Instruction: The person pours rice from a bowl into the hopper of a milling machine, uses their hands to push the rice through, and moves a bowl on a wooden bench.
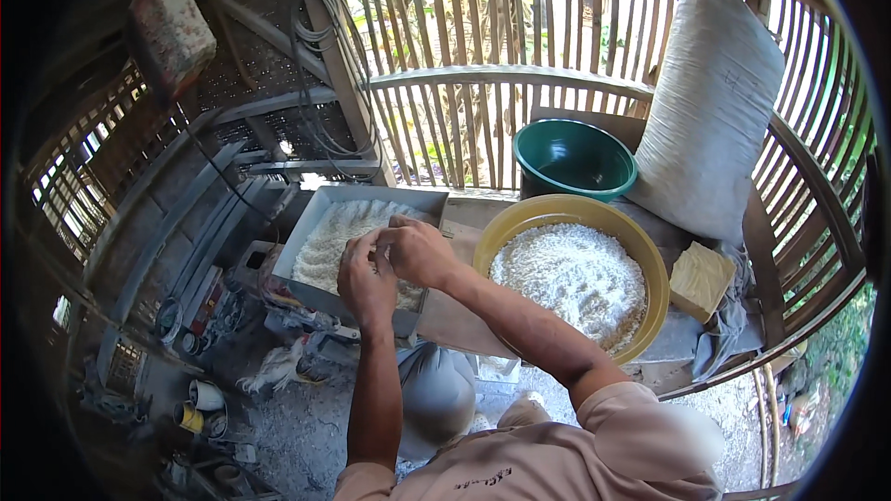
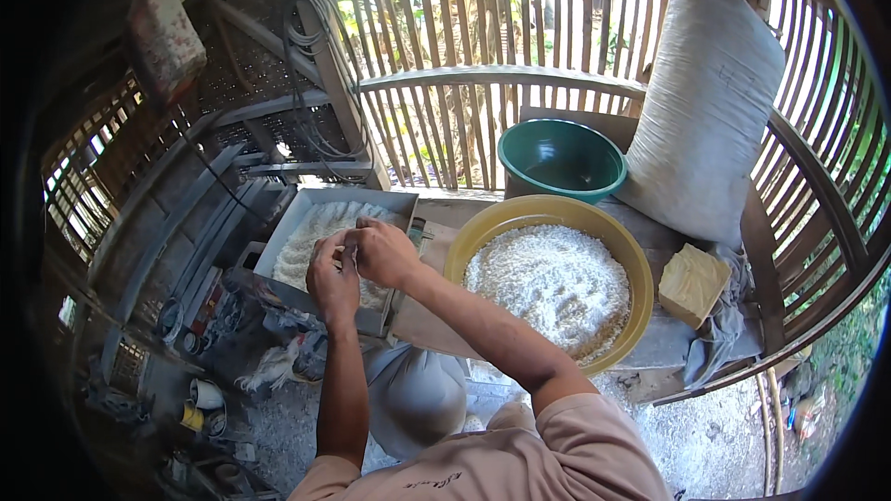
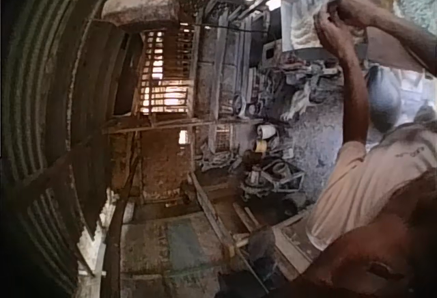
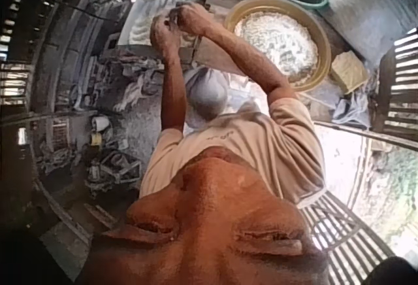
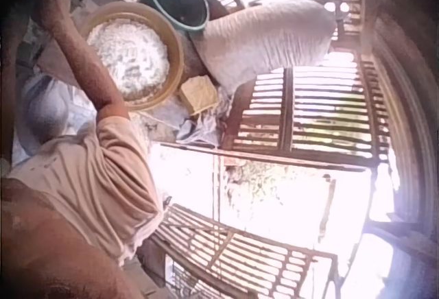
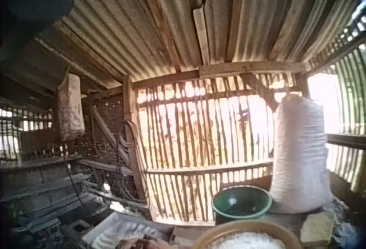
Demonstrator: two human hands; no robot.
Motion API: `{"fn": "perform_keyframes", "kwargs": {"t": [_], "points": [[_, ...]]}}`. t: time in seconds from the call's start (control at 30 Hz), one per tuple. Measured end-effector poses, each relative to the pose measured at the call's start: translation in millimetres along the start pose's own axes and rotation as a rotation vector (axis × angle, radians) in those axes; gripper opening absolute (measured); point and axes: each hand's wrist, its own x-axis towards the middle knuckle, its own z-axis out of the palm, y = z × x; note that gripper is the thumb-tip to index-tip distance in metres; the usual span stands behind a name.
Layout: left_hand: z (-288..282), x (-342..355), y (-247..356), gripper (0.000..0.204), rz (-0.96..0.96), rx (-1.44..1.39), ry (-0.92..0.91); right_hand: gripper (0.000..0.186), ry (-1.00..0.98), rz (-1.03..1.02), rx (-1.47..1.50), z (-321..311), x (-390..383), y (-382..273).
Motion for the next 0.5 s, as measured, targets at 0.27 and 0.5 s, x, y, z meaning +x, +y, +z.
{"fn": "perform_keyframes", "kwargs": {"t": [0.27,0.5], "points": [[0.7,-0.3,-1.4,0.022,0.038,0.018,0.022,0.017,0.12,-0.168,0.022,2.8,0.4,6.8],[-2.4,1.7,-4.3,0.024,0.067,-0.049,0.082,0.012,0.082,-0.047,0.061,6.2,-0.3,4.9]]}}
